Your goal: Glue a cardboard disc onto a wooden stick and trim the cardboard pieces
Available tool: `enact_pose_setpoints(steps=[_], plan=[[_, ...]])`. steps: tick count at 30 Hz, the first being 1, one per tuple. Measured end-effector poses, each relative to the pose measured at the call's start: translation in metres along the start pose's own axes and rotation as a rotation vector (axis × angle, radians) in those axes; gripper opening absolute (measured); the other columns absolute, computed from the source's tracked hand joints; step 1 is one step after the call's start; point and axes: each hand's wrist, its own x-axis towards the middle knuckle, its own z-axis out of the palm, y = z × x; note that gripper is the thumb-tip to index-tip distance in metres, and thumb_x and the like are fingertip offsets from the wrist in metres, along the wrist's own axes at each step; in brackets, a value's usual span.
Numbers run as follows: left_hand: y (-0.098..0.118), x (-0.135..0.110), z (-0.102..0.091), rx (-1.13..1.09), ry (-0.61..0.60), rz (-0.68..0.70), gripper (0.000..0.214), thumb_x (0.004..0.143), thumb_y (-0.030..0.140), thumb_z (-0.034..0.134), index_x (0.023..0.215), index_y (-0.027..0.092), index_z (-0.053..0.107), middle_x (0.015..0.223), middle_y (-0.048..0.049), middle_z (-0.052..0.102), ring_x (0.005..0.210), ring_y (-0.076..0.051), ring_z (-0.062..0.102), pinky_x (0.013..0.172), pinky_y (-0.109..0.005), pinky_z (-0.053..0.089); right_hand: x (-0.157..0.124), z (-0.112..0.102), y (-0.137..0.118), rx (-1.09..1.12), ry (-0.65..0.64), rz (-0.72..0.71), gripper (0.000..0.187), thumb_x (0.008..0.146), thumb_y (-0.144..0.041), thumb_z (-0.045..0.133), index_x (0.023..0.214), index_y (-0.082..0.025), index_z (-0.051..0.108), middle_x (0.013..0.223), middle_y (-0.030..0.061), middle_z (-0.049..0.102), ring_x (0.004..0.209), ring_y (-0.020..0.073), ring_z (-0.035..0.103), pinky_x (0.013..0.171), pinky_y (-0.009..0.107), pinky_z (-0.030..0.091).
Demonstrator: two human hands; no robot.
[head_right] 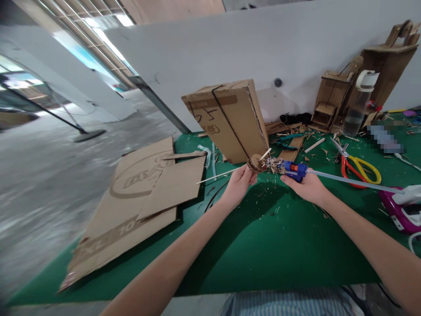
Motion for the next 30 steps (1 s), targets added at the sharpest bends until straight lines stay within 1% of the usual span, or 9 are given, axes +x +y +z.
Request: enact_pose_setpoints(steps=[10,16,20,22,26,30], plan=[[-0.0043,0.0008,-0.0025,-0.015,0.000,-0.009,0.045,0.092,0.056,0.045,0.069,0.018,0.043,0.056,0.0059,0.035,0.049,-0.008,0.029,0.049,-0.024,0.026,0.0002,-0.0010,0.0034,-0.020,0.001,0.031,0.035,0.079,-0.054,0.061,0.072,-0.020,0.065,0.053,0.0000,0.055,0.055,0.0168,0.055,0.054,0.030,0.046],[-0.0059,0.0011,-0.0034,-0.029,-0.004,-0.010,0.045,0.091,0.057,0.046,0.068,0.018,0.043,0.054,0.0060,0.034,0.049,-0.008,0.030,0.049,-0.024,0.027,0.0001,-0.0007,0.0024,-0.021,0.012,0.022,0.033,0.078,-0.053,0.061,0.072,-0.021,0.064,0.052,-0.0004,0.055,0.054,0.0166,0.055,0.052,0.029,0.045],[-0.0055,0.0012,-0.0035,-0.032,0.006,-0.008,0.046,0.091,0.057,0.046,0.066,0.019,0.041,0.054,0.0056,0.034,0.049,-0.008,0.031,0.049,-0.024,0.027,0.0000,-0.0013,0.0038,-0.033,0.006,0.045,0.033,0.078,-0.053,0.062,0.071,-0.021,0.064,0.051,-0.0006,0.053,0.053,0.0167,0.054,0.051,0.029,0.045],[-0.0050,0.0012,-0.0036,-0.023,0.013,-0.007,0.046,0.091,0.057,0.046,0.066,0.018,0.044,0.054,0.0055,0.035,0.049,-0.008,0.032,0.049,-0.024,0.027,-0.0001,-0.0016,0.0042,-0.036,0.008,0.052,0.033,0.078,-0.053,0.062,0.070,-0.021,0.064,0.051,-0.0007,0.053,0.052,0.0165,0.054,0.051,0.030,0.044],[-0.0040,0.0007,-0.0039,-0.002,0.007,-0.005,0.046,0.091,0.058,0.046,0.076,0.016,0.056,0.053,0.0054,0.035,0.048,-0.009,0.031,0.050,-0.024,0.027,-0.0001,-0.0015,0.0033,-0.037,0.006,0.059,0.032,0.077,-0.052,0.062,0.070,-0.020,0.064,0.051,-0.0008,0.053,0.051,0.0159,0.052,0.052,0.030,0.044],[-0.0037,-0.0001,-0.0039,0.007,0.006,-0.001,0.046,0.092,0.056,0.044,0.079,0.015,0.059,0.053,0.0050,0.036,0.048,-0.008,0.031,0.049,-0.024,0.025,-0.0002,-0.0011,0.0027,-0.045,0.005,0.066,0.032,0.077,-0.051,0.062,0.071,-0.020,0.065,0.051,-0.0011,0.053,0.050,0.0151,0.051,0.051,0.030,0.044]])
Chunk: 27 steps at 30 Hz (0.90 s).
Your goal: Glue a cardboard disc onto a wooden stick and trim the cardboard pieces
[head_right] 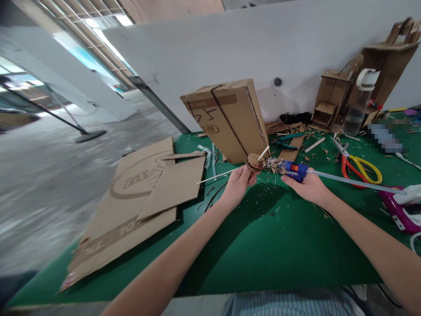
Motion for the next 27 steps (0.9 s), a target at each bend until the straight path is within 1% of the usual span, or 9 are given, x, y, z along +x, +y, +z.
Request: enact_pose_setpoints(steps=[4,9,15,18,20,22,27], plan=[[0.0004,-0.0002,0.0001,0.020,0.008,0.006,0.049,0.093,0.057,0.041,0.077,0.015,0.059,0.052,0.0047,0.037,0.048,-0.009,0.032,0.050,-0.024,0.027,-0.0006,-0.0001,0.0007,-0.024,0.010,0.010,0.033,0.077,-0.053,0.061,0.068,-0.021,0.063,0.049,-0.0019,0.051,0.047,0.0137,0.049,0.046,0.028,0.041],[0.0007,0.0004,0.0003,0.014,0.005,0.001,0.049,0.091,0.060,0.042,0.077,0.015,0.059,0.051,0.0050,0.037,0.046,-0.009,0.031,0.048,-0.024,0.026,-0.0006,-0.0004,-0.0011,-0.005,0.020,-0.035,0.033,0.078,-0.052,0.061,0.069,-0.021,0.063,0.048,-0.0021,0.050,0.048,0.0143,0.051,0.045,0.026,0.041],[0.0010,0.0002,0.0022,-0.042,-0.010,-0.002,0.045,0.092,0.057,0.044,0.076,0.016,0.054,0.053,0.0057,0.036,0.046,-0.008,0.031,0.048,-0.024,0.027,-0.0001,0.0005,0.0001,0.051,0.014,-0.044,0.034,0.080,-0.053,0.060,0.079,-0.020,0.066,0.055,0.0008,0.056,0.058,0.0182,0.058,0.054,0.030,0.046],[0.0017,0.0002,0.0031,-0.067,-0.010,0.003,0.044,0.092,0.055,0.046,0.070,0.017,0.049,0.054,0.0058,0.036,0.047,-0.008,0.032,0.048,-0.024,0.027,-0.0005,0.0012,0.0016,0.092,0.007,-0.037,0.035,0.081,-0.053,0.060,0.086,-0.019,0.067,0.058,0.0015,0.058,0.062,0.0189,0.059,0.058,0.031,0.048],[0.0019,0.0002,0.0033,-0.078,-0.018,0.008,0.044,0.093,0.054,0.045,0.067,0.018,0.044,0.054,0.0059,0.035,0.048,-0.008,0.032,0.048,-0.024,0.026,-0.0009,0.0012,0.0017,0.093,-0.001,-0.036,0.035,0.081,-0.053,0.060,0.087,-0.019,0.067,0.058,0.0012,0.058,0.062,0.0185,0.059,0.058,0.031,0.047],[0.0019,0.0001,0.0032,-0.076,-0.027,0.007,0.044,0.094,0.053,0.045,0.067,0.018,0.043,0.054,0.0058,0.035,0.048,-0.008,0.032,0.048,-0.024,0.026,-0.0012,0.0009,0.0010,0.077,-0.002,-0.031,0.034,0.081,-0.052,0.060,0.087,-0.019,0.067,0.057,0.0007,0.056,0.061,0.0180,0.058,0.057,0.030,0.046],[0.0013,-0.0003,0.0019,-0.043,-0.036,0.005,0.042,0.094,0.052,0.043,0.071,0.018,0.046,0.056,0.0054,0.037,0.048,-0.008,0.033,0.049,-0.024,0.027,-0.0008,0.0008,0.0005,0.056,-0.006,-0.034,0.033,0.080,-0.052,0.060,0.081,-0.019,0.067,0.057,0.0010,0.057,0.057,0.0166,0.055,0.055,0.030,0.045]])
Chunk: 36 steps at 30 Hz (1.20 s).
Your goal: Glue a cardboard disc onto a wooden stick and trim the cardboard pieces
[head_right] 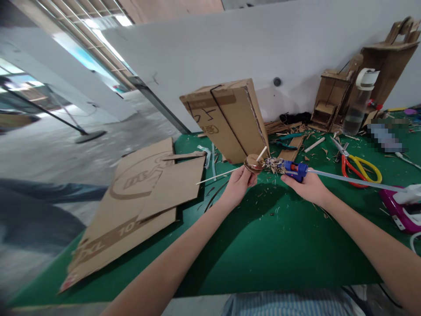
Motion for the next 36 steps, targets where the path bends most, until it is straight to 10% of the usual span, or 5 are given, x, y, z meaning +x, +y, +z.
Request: enact_pose_setpoints(steps=[36], plan=[[0.0005,-0.0003,-0.0036,0.139,-0.015,0.056,0.043,0.094,0.051,0.043,0.067,0.018,0.045,0.056,0.0034,0.044,0.052,-0.009,0.041,0.053,-0.024,0.033,-0.0005,-0.0008,-0.0022,0.020,-0.008,0.025,0.033,0.076,-0.052,0.063,0.066,-0.021,0.059,0.049,-0.0025,0.047,0.050,0.0138,0.048,0.050,0.028,0.040]])
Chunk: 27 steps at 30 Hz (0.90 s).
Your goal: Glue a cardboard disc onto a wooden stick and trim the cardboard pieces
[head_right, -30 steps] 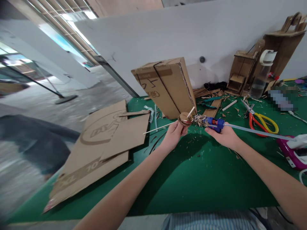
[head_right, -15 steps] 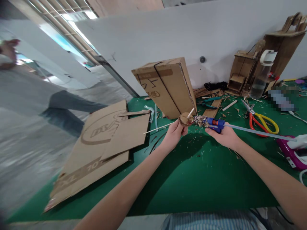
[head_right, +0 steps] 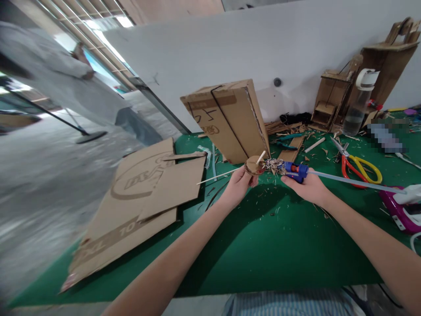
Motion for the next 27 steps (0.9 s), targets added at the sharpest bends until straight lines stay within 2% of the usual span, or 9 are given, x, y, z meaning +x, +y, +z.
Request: enact_pose_setpoints(steps=[4,11,20,27], plan=[[0.0049,0.0000,-0.0004,0.069,0.015,0.026,0.041,0.095,0.051,0.042,0.071,0.018,0.046,0.057,0.0037,0.045,0.052,-0.009,0.041,0.053,-0.023,0.032,-0.0007,0.0001,-0.0052,0.031,0.003,0.007,0.032,0.076,-0.051,0.063,0.068,-0.021,0.060,0.049,-0.0028,0.047,0.049,0.0133,0.046,0.049,0.028,0.040],[0.0089,0.0000,0.0026,0.002,0.038,0.031,0.033,0.095,0.047,0.045,0.079,0.018,0.049,0.061,0.0040,0.046,0.051,-0.008,0.040,0.052,-0.023,0.032,0.0000,0.0011,-0.0040,0.103,0.018,0.029,0.030,0.076,-0.050,0.064,0.073,-0.020,0.062,0.053,-0.0008,0.052,0.055,0.0157,0.052,0.055,0.030,0.044],[0.0090,0.0004,0.0021,-0.051,0.045,0.035,0.028,0.094,0.043,0.049,0.083,0.017,0.050,0.066,0.0031,0.049,0.052,-0.007,0.042,0.051,-0.022,0.033,-0.0010,0.0004,-0.0016,0.071,0.038,0.036,0.032,0.074,-0.051,0.065,0.069,-0.020,0.058,0.048,-0.0041,0.044,0.048,0.0117,0.044,0.047,0.027,0.037],[0.0074,0.0006,0.0018,-0.042,0.069,-0.007,0.027,0.092,0.043,0.051,0.081,0.018,0.049,0.067,0.0027,0.051,0.052,-0.007,0.044,0.050,-0.021,0.035,-0.0024,-0.0005,-0.0034,0.075,-0.016,-0.002,0.032,0.073,-0.051,0.065,0.066,-0.021,0.057,0.049,-0.0037,0.045,0.047,0.0117,0.043,0.045,0.027,0.035]])
